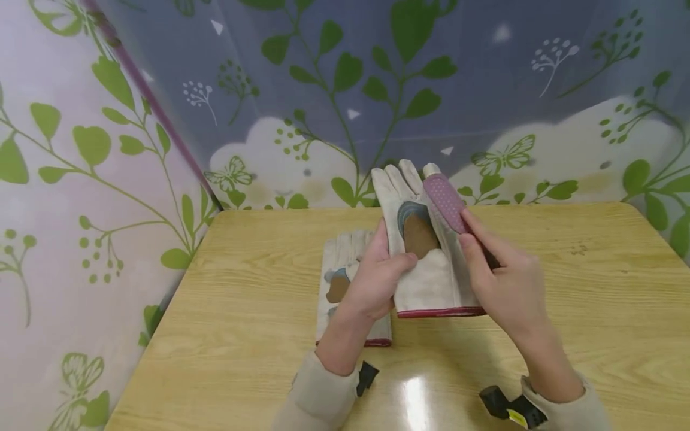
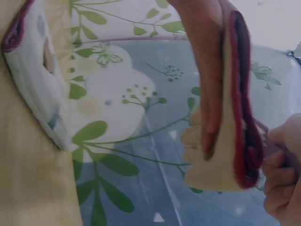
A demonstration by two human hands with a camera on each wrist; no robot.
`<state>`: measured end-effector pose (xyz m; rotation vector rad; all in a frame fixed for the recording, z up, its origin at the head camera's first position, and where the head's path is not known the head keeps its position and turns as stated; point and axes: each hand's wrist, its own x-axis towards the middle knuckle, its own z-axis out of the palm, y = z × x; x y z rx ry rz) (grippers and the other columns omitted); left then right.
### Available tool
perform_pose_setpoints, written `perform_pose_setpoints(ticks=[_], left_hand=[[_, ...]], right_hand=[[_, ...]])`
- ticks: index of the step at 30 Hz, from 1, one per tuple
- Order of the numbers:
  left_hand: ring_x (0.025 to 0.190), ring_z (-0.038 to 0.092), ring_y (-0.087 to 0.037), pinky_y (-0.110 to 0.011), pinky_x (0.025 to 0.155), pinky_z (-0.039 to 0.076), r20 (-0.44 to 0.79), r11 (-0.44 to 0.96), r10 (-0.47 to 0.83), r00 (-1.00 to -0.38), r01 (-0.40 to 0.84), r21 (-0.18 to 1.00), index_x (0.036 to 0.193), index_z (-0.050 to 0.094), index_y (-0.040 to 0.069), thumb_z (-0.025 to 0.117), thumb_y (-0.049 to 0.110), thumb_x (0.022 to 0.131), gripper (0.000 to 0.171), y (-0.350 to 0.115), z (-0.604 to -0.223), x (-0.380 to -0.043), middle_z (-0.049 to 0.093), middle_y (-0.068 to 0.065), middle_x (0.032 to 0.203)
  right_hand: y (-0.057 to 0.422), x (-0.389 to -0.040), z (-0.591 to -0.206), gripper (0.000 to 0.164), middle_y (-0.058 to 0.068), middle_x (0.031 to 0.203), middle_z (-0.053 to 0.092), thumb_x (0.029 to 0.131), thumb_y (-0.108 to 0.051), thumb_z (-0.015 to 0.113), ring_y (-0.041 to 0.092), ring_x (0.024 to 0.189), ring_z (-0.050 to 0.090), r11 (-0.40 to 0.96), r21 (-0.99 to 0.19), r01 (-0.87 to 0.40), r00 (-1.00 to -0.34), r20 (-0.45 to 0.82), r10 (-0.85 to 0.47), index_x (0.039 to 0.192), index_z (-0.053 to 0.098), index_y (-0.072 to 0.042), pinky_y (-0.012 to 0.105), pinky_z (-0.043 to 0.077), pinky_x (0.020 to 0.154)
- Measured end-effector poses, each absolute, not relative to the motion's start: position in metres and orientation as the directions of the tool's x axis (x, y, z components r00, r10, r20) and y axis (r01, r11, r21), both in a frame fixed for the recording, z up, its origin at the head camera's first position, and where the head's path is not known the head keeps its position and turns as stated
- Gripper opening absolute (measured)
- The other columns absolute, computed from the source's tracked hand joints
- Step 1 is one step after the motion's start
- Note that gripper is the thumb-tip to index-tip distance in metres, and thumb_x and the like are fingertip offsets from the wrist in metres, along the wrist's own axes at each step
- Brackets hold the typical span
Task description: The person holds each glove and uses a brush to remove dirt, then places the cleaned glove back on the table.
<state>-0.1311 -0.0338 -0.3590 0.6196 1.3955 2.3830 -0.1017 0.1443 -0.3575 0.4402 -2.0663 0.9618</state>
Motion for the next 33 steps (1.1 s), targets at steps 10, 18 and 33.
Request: perform_pose_setpoints(ticks=[10,18,33], left_hand=[[0.123,0.047,-0.032,-0.038,0.092,0.048,0.271,-0.507,0.453,-0.849,0.005,0.862,0.149,0.015,0.027,0.032,-0.010,0.089,0.073,-0.033,-0.354,-0.129,0.034,-0.011,0.147],[0.127,0.044,-0.028,-0.034,0.095,0.045,0.254,-0.467,0.465,-0.848,0.009,0.884,0.150,0.013,0.027,0.031,-0.012,0.090,0.074,-0.026,-0.358,-0.128,0.032,-0.008,0.148],[0.134,0.035,-0.028,-0.042,0.103,0.038,0.293,-0.629,0.326,-0.899,0.025,0.777,0.151,0.010,0.024,0.028,-0.018,0.083,0.082,-0.048,-0.353,-0.142,0.030,-0.009,0.149]], right_hand=[[0.150,-0.095,-0.349,0.037,0.009,0.096,0.072,0.083,-0.013,0.070,0.011,0.064,0.063,0.705,-0.336,-0.624,-0.617,0.766,-0.181,0.119,0.067,-0.015,0.024,0.046,0.052],[0.149,-0.101,-0.356,0.038,0.009,0.107,0.069,0.085,-0.008,0.067,0.007,0.063,0.060,0.648,-0.513,-0.563,-0.669,0.743,0.008,0.122,0.065,-0.015,0.020,0.042,0.051],[0.159,-0.073,-0.332,0.038,0.000,0.107,0.069,0.090,-0.017,0.063,0.000,0.050,0.035,0.680,-0.484,-0.551,-0.821,0.463,-0.335,0.127,0.061,-0.023,0.018,0.035,0.051]])
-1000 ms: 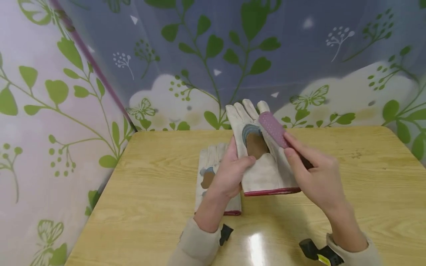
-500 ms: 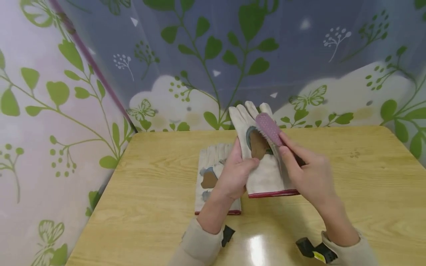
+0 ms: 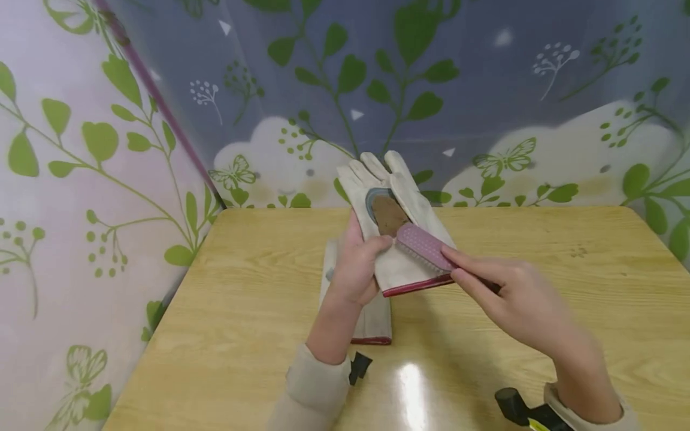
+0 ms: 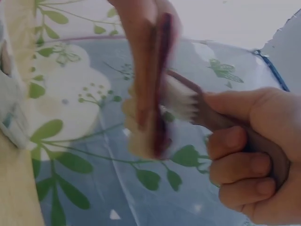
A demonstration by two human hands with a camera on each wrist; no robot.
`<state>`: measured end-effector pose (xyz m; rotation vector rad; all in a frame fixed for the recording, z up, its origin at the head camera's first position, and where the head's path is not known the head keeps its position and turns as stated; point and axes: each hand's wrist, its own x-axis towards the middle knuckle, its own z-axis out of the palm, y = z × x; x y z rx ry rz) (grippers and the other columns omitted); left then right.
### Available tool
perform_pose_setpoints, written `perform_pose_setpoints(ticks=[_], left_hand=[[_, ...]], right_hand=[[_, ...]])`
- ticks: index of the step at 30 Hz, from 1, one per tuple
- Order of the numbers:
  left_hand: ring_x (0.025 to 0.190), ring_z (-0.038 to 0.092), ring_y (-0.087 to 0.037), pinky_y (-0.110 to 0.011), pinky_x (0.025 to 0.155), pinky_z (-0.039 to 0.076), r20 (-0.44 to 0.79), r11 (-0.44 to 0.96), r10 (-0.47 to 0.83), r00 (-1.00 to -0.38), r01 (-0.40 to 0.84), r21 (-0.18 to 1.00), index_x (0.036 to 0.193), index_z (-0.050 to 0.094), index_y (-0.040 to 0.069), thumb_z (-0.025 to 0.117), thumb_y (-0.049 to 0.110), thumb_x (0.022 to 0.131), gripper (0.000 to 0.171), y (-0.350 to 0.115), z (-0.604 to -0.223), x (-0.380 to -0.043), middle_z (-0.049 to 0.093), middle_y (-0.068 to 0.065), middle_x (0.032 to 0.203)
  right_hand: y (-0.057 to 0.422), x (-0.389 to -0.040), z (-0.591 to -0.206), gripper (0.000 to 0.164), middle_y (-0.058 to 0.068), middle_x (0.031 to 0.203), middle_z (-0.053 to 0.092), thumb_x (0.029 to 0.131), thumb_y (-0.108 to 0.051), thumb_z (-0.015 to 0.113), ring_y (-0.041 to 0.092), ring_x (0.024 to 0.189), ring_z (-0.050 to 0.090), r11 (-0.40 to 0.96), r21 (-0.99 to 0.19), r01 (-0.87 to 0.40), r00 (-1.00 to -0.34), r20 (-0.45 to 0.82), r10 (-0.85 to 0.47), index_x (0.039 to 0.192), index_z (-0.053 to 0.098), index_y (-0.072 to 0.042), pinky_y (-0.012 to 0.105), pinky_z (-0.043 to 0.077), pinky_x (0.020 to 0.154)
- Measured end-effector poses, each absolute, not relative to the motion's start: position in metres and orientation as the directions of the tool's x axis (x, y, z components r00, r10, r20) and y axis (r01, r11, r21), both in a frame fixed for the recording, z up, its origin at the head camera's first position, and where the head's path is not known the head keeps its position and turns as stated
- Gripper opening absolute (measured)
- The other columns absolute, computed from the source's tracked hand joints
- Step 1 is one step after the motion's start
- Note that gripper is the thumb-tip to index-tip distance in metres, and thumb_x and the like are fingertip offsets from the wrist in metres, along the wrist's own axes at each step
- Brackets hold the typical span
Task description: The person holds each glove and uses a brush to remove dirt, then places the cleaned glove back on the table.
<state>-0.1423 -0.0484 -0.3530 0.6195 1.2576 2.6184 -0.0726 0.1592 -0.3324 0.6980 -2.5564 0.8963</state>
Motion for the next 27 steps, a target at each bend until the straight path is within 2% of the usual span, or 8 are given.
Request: perform_pose_setpoints(ticks=[6,11,12,17,20,21,24,27], left_hand=[[0.134,0.035,-0.026,-0.041,0.104,0.037,0.253,-0.615,0.354,-0.901,-0.020,0.789,0.151,0.013,0.021,0.029,-0.020,0.078,0.085,-0.049,-0.352,-0.143,0.029,-0.006,0.150],[0.136,0.030,-0.026,-0.043,0.107,0.032,0.243,-0.615,0.381,-0.892,-0.049,0.787,0.152,0.008,0.025,0.027,-0.020,0.073,0.092,-0.047,-0.353,-0.141,0.022,-0.001,0.154],[0.137,0.029,-0.026,-0.043,0.107,0.031,0.245,-0.623,0.374,-0.895,-0.046,0.781,0.152,0.008,0.024,0.026,-0.020,0.073,0.092,-0.047,-0.353,-0.141,0.022,-0.002,0.154],[0.136,0.030,-0.027,-0.044,0.108,0.029,0.215,-0.644,0.342,-0.915,-0.062,0.762,0.151,0.013,0.019,0.026,-0.020,0.073,0.088,-0.047,-0.355,-0.142,0.026,-0.007,0.151],[0.136,0.030,-0.027,-0.044,0.109,0.028,0.195,-0.640,0.378,-0.905,-0.103,0.761,0.152,0.012,0.021,0.026,-0.019,0.072,0.090,-0.046,-0.357,-0.140,0.027,-0.006,0.151],[0.136,0.031,-0.027,-0.044,0.109,0.028,0.193,-0.639,0.389,-0.901,-0.113,0.761,0.152,0.012,0.021,0.026,-0.018,0.072,0.090,-0.045,-0.357,-0.140,0.028,-0.007,0.151],[0.136,0.031,-0.028,-0.045,0.109,0.027,0.200,-0.635,0.422,-0.884,-0.131,0.762,0.152,0.012,0.024,0.027,-0.017,0.069,0.093,-0.043,-0.357,-0.139,0.028,-0.007,0.151],[0.135,0.032,-0.029,-0.045,0.109,0.027,0.199,-0.627,0.448,-0.871,-0.148,0.765,0.152,0.012,0.024,0.027,-0.017,0.068,0.095,-0.040,-0.358,-0.138,0.028,-0.007,0.151]], right_hand=[[0.167,-0.071,-0.331,0.041,-0.004,0.093,0.069,0.089,-0.016,0.064,0.000,0.046,0.032,0.684,-0.497,-0.534,-0.823,0.492,-0.285,0.128,0.060,-0.026,0.016,0.032,0.046],[0.157,-0.082,-0.339,0.042,0.003,0.105,0.070,0.087,-0.012,0.065,0.002,0.055,0.045,0.691,-0.420,-0.588,-0.756,0.588,-0.287,0.129,0.060,-0.019,0.014,0.034,0.051],[0.156,-0.083,-0.340,0.042,0.003,0.105,0.070,0.087,-0.011,0.065,0.002,0.054,0.043,0.693,-0.405,-0.596,-0.752,0.583,-0.307,0.128,0.060,-0.017,0.015,0.034,0.051],[0.165,-0.076,-0.336,0.039,0.001,0.113,0.067,0.090,-0.016,0.062,-0.001,0.055,0.038,0.711,-0.418,-0.566,-0.808,0.452,-0.378,0.129,0.059,-0.019,0.019,0.036,0.054],[0.177,-0.069,-0.332,0.040,-0.004,0.095,0.070,0.091,-0.019,0.062,-0.002,0.052,0.035,0.712,-0.476,-0.517,-0.848,0.395,-0.352,0.130,0.059,-0.023,0.017,0.035,0.050],[0.180,-0.067,-0.330,0.040,-0.005,0.084,0.067,0.090,-0.017,0.062,-0.002,0.049,0.031,0.706,-0.492,-0.510,-0.852,0.402,-0.335,0.130,0.059,-0.023,0.017,0.033,0.047],[0.186,-0.067,-0.329,0.043,-0.008,0.074,0.057,0.088,-0.012,0.065,-0.002,0.044,0.024,0.692,-0.512,-0.510,-0.839,0.475,-0.267,0.129,0.059,-0.024,0.016,0.027,0.041],[0.180,-0.075,-0.332,0.045,-0.003,0.090,0.068,0.086,-0.011,0.067,-0.001,0.046,0.034,0.696,-0.460,-0.550,-0.788,0.563,-0.251,0.129,0.060,-0.022,0.014,0.029,0.044]])
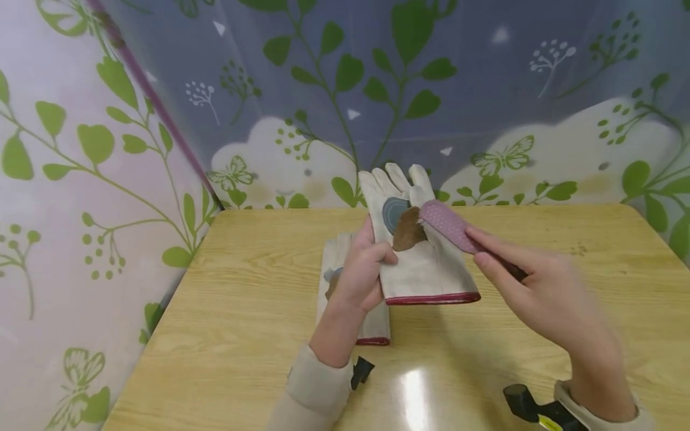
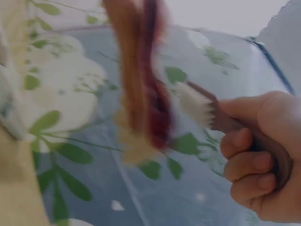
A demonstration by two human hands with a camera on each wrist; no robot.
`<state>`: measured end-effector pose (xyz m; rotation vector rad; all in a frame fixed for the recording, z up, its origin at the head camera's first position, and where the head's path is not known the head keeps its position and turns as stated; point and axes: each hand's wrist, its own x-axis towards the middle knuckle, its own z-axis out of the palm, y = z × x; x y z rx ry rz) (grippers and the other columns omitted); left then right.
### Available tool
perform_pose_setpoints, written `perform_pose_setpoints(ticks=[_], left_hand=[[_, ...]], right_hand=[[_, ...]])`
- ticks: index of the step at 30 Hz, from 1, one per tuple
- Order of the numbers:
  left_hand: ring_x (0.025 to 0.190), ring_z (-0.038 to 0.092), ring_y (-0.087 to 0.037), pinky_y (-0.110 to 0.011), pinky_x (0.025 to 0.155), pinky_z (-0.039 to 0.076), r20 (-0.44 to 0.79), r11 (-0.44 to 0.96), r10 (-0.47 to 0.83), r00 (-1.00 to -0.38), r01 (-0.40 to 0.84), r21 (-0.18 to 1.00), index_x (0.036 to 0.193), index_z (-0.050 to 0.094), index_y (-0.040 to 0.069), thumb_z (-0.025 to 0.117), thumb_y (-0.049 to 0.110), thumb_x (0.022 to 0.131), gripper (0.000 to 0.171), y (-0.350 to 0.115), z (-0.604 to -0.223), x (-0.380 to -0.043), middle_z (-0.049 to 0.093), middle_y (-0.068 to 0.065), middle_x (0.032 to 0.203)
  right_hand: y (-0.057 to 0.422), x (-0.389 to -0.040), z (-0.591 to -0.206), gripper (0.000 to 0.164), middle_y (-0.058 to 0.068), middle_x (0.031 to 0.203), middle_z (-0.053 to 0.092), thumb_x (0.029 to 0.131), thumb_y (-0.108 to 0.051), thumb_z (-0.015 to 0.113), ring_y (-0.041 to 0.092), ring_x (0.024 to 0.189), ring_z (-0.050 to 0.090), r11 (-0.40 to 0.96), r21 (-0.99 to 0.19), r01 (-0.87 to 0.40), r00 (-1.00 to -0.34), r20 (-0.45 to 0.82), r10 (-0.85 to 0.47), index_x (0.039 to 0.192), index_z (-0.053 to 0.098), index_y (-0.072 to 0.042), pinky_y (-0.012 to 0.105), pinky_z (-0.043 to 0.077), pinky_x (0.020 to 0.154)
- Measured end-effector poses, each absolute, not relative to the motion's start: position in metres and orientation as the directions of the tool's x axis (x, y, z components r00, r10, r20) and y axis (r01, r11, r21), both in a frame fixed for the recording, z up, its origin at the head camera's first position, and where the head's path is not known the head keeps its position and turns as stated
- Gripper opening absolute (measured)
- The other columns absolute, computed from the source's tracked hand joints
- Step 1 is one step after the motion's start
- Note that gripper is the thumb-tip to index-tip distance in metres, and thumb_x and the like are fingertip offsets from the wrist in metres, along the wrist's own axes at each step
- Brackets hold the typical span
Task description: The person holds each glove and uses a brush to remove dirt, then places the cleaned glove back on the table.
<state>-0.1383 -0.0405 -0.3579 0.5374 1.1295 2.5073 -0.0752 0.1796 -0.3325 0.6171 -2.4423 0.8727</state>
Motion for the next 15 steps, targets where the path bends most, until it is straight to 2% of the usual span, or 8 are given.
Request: perform_pose_setpoints(ticks=[2,3,6,9,13,15], left_hand=[[0.136,0.030,-0.029,-0.045,0.110,0.026,0.194,-0.624,0.457,-0.868,-0.157,0.765,0.152,0.011,0.025,0.027,-0.017,0.068,0.095,-0.040,-0.358,-0.137,0.027,-0.007,0.151],[0.136,0.030,-0.029,-0.046,0.110,0.026,0.189,-0.629,0.450,-0.873,-0.160,0.761,0.152,0.011,0.024,0.026,-0.018,0.069,0.095,-0.039,-0.359,-0.136,0.026,-0.007,0.152],[0.138,0.025,-0.030,-0.048,0.110,0.023,0.183,-0.651,0.415,-0.891,-0.150,0.744,0.152,0.011,0.022,0.025,-0.018,0.069,0.094,-0.040,-0.359,-0.136,0.022,-0.007,0.153],[0.140,0.019,-0.029,-0.049,0.111,0.019,0.193,-0.665,0.406,-0.894,-0.144,0.733,0.153,0.010,0.021,0.025,-0.019,0.068,0.095,-0.039,-0.358,-0.138,0.018,-0.007,0.155],[0.140,0.019,-0.027,-0.048,0.112,0.018,0.199,-0.659,0.425,-0.883,-0.152,0.737,0.152,0.011,0.020,0.026,-0.019,0.067,0.095,-0.036,-0.359,-0.140,0.020,-0.008,0.154],[0.139,0.021,-0.028,-0.047,0.112,0.018,0.188,-0.660,0.424,-0.886,-0.160,0.734,0.152,0.012,0.018,0.027,-0.019,0.067,0.094,-0.035,-0.360,-0.140,0.023,-0.009,0.153]], right_hand=[[0.173,-0.081,-0.337,0.044,0.001,0.102,0.070,0.085,-0.012,0.068,0.000,0.052,0.043,0.713,-0.411,-0.568,-0.765,0.583,-0.274,0.128,0.061,-0.020,0.014,0.032,0.049],[0.170,-0.083,-0.339,0.042,0.003,0.106,0.070,0.086,-0.013,0.067,0.001,0.052,0.042,0.716,-0.398,-0.573,-0.765,0.573,-0.293,0.127,0.061,-0.018,0.016,0.033,0.049],[0.170,-0.083,-0.340,0.039,0.008,0.107,0.069,0.088,-0.016,0.065,-0.001,0.051,0.036,0.729,-0.379,-0.569,-0.786,0.511,-0.348,0.126,0.061,-0.016,0.019,0.034,0.050],[0.177,-0.077,-0.336,0.037,0.006,0.110,0.069,0.090,-0.018,0.063,-0.001,0.049,0.030,0.732,-0.404,-0.549,-0.819,0.435,-0.374,0.127,0.061,-0.017,0.021,0.035,0.051],[0.186,-0.071,-0.330,0.038,-0.006,0.092,0.069,0.091,-0.022,0.062,-0.003,0.049,0.029,0.727,-0.459,-0.511,-0.851,0.388,-0.353,0.129,0.060,-0.022,0.018,0.034,0.049],[0.188,-0.068,-0.328,0.039,-0.008,0.086,0.064,0.092,-0.022,0.061,-0.002,0.046,0.023,0.710,-0.507,-0.489,-0.866,0.378,-0.326,0.130,0.058,-0.025,0.018,0.031,0.044]])
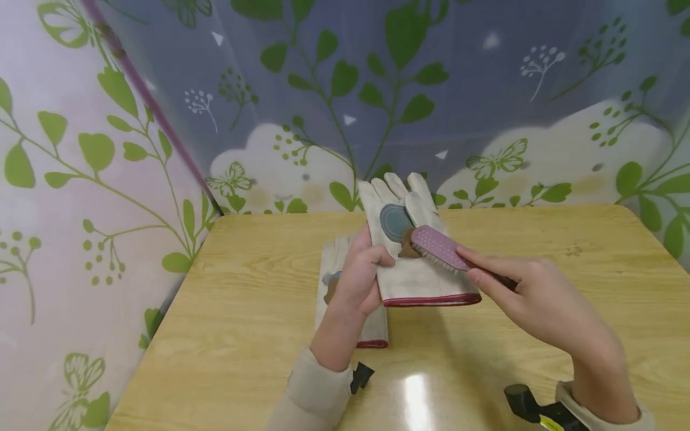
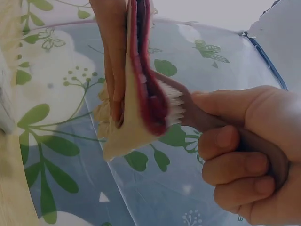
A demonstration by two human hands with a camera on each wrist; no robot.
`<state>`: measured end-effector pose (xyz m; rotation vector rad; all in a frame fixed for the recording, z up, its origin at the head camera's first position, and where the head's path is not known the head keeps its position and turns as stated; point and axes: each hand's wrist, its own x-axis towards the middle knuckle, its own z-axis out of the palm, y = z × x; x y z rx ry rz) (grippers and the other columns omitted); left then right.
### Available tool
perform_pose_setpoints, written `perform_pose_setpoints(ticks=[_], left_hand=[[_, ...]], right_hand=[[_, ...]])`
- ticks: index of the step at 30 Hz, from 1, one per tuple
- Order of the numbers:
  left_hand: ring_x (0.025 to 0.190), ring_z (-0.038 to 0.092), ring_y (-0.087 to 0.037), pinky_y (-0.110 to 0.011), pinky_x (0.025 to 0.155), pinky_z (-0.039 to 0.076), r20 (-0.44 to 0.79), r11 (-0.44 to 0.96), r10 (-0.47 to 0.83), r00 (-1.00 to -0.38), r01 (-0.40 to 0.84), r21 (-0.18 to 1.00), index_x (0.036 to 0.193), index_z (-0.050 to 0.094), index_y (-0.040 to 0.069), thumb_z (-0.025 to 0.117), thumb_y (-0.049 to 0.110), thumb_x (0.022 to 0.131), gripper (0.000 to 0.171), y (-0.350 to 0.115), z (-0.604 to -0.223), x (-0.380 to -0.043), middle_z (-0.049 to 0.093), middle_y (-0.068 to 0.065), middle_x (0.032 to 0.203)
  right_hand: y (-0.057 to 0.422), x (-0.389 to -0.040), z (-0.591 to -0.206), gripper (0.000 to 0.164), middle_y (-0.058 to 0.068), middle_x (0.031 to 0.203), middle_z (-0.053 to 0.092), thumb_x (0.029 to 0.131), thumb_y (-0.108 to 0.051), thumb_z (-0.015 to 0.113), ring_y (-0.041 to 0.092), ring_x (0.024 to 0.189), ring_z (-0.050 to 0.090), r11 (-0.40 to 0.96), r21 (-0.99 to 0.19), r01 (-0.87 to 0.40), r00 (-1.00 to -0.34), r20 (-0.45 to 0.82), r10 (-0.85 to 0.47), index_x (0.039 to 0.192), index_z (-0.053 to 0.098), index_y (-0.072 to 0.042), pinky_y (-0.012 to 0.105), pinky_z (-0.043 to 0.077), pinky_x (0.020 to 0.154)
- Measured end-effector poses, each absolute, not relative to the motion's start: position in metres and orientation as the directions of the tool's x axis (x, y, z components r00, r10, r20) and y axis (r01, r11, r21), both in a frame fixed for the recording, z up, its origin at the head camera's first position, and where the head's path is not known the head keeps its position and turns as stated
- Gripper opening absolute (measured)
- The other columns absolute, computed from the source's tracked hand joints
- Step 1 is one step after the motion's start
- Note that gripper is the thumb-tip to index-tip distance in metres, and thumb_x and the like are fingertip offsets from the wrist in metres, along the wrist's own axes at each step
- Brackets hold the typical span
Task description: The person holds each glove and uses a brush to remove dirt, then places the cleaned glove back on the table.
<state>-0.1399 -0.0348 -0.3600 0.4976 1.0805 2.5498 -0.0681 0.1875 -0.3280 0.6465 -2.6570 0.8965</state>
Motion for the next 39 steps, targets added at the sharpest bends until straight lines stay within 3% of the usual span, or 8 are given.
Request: perform_pose_setpoints(ticks=[5,10,17,20,26,29,33,39], left_hand=[[0.139,0.021,-0.028,-0.047,0.112,0.019,0.200,-0.650,0.450,-0.870,-0.166,0.741,0.152,0.013,0.020,0.027,-0.017,0.068,0.093,-0.033,-0.360,-0.134,0.023,-0.008,0.153],[0.140,0.020,-0.024,-0.043,0.109,0.027,0.295,-0.597,0.479,-0.827,-0.061,0.800,0.152,0.007,0.027,0.027,-0.017,0.069,0.096,-0.031,-0.358,-0.127,0.015,-0.002,0.155],[0.139,0.023,-0.027,-0.043,0.111,0.025,0.338,-0.653,0.444,-0.830,-0.042,0.756,0.152,0.008,0.023,0.024,-0.018,0.070,0.093,-0.034,-0.358,-0.130,0.019,-0.006,0.154],[0.138,0.026,-0.029,-0.044,0.110,0.027,0.326,-0.657,0.446,-0.834,-0.057,0.752,0.152,0.009,0.023,0.025,-0.018,0.071,0.093,-0.035,-0.358,-0.132,0.022,-0.008,0.153],[0.139,0.024,-0.028,-0.043,0.111,0.023,0.298,-0.659,0.425,-0.854,-0.067,0.749,0.152,0.011,0.021,0.026,-0.018,0.069,0.093,-0.034,-0.356,-0.132,0.023,-0.007,0.153],[0.140,0.022,-0.026,-0.042,0.111,0.023,0.315,-0.648,0.443,-0.839,-0.058,0.759,0.152,0.009,0.021,0.025,-0.018,0.071,0.092,-0.031,-0.355,-0.130,0.019,-0.007,0.154],[0.140,0.023,-0.024,-0.041,0.110,0.026,0.309,-0.614,0.481,-0.821,-0.064,0.787,0.152,0.008,0.021,0.024,-0.017,0.074,0.088,-0.025,-0.356,-0.127,0.018,-0.005,0.155],[0.138,0.026,-0.029,-0.046,0.110,0.026,0.225,-0.589,0.495,-0.839,-0.134,0.797,0.152,0.011,0.023,0.025,-0.017,0.074,0.088,-0.024,-0.363,-0.129,0.023,-0.007,0.154]], right_hand=[[0.178,-0.066,-0.329,0.039,-0.002,0.097,0.068,0.091,-0.021,0.062,-0.001,0.045,0.022,0.707,-0.520,-0.478,-0.865,0.417,-0.278,0.130,0.059,-0.026,0.019,0.030,0.043],[0.150,-0.075,-0.339,0.040,0.010,0.106,0.069,0.089,-0.015,0.065,0.002,0.050,0.037,0.721,-0.438,-0.538,-0.789,0.563,-0.247,0.128,0.060,-0.015,0.018,0.034,0.046],[0.149,-0.079,-0.341,0.040,0.012,0.112,0.066,0.091,-0.011,0.061,0.004,0.047,0.037,0.552,-0.680,-0.483,-0.845,0.528,-0.087,0.129,0.060,-0.022,0.020,0.031,0.041],[0.158,-0.074,-0.335,0.041,0.012,0.116,0.064,0.090,-0.008,0.061,0.007,0.046,0.035,0.521,-0.711,-0.472,-0.851,0.522,-0.058,0.128,0.060,-0.023,0.023,0.029,0.040],[0.158,-0.064,-0.331,0.038,0.003,0.092,0.070,0.091,-0.018,0.061,0.001,0.043,0.026,0.713,-0.540,-0.447,-0.857,0.487,-0.168,0.129,0.059,-0.023,0.020,0.028,0.040],[0.146,-0.066,-0.335,0.038,0.004,0.078,0.068,0.091,-0.019,0.061,0.002,0.043,0.026,0.782,-0.420,-0.460,-0.824,0.529,-0.201,0.129,0.059,-0.016,0.020,0.029,0.040],[0.136,-0.079,-0.344,0.039,0.015,0.086,0.071,0.089,-0.013,0.064,0.008,0.047,0.037,0.797,-0.371,-0.476,-0.751,0.644,-0.148,0.127,0.060,-0.008,0.022,0.030,0.042],[0.154,-0.079,-0.343,0.037,0.013,0.103,0.069,0.093,-0.022,0.059,0.004,0.041,0.028,0.701,-0.574,-0.424,-0.864,0.489,-0.121,0.130,0.058,-0.019,0.021,0.028,0.038]])
